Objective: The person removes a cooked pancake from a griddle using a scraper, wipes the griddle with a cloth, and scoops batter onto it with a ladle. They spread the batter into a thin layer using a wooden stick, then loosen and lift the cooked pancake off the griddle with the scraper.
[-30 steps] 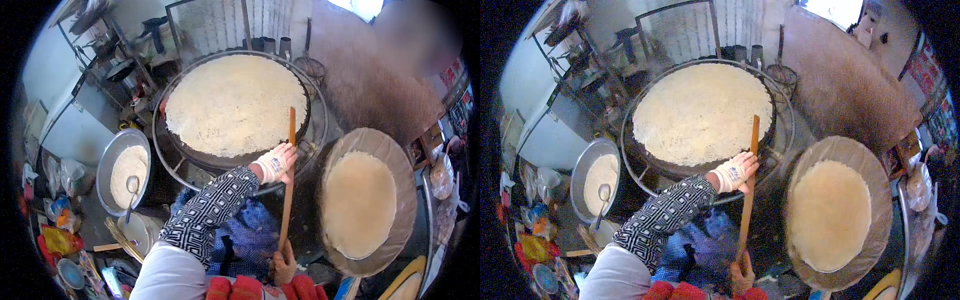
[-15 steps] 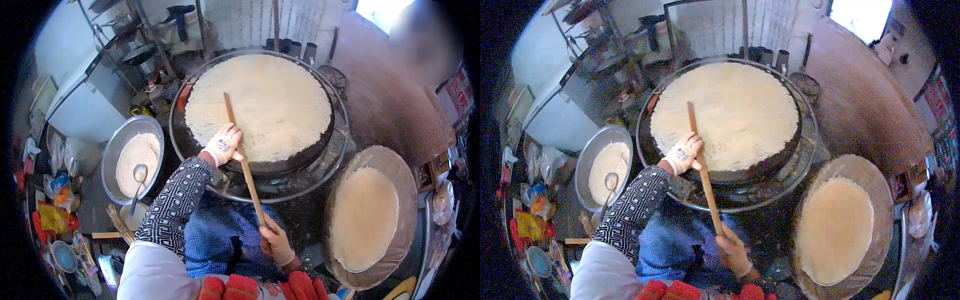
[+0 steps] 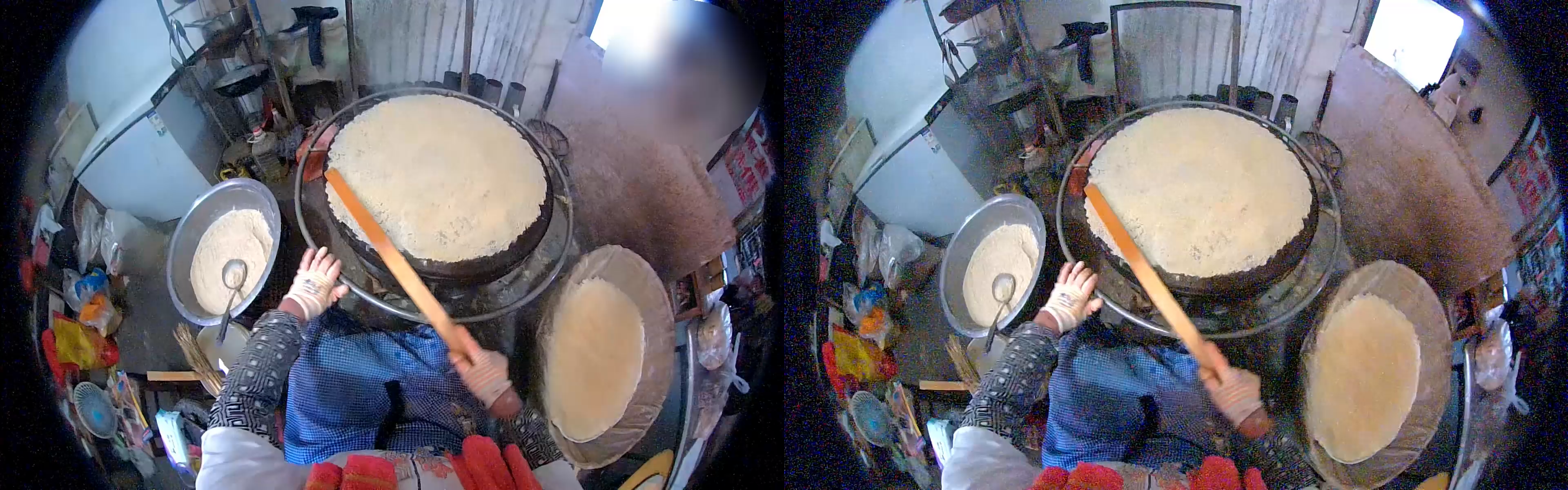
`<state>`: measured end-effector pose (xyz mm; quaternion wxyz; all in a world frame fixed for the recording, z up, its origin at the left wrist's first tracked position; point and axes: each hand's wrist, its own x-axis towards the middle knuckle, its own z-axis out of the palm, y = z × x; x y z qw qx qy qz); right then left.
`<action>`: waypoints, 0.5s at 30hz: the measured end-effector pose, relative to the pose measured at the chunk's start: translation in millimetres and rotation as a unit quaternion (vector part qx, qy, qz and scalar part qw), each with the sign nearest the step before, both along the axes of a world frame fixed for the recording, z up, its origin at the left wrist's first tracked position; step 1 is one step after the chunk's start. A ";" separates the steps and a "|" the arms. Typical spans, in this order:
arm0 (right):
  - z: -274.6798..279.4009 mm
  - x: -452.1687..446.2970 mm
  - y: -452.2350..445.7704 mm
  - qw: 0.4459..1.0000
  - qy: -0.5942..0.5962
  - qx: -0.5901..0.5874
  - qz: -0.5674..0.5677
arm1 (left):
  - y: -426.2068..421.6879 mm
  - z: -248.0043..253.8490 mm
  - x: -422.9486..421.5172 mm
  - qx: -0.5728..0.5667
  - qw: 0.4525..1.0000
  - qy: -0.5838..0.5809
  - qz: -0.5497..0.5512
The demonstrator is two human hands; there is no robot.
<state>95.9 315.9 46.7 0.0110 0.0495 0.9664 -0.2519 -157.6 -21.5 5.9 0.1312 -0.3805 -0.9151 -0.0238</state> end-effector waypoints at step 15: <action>-35.0 64.6 0.4 0.922 0.047 -0.356 -0.147 | 142.8 -16.9 116.3 0.290 0.952 -0.073 -0.059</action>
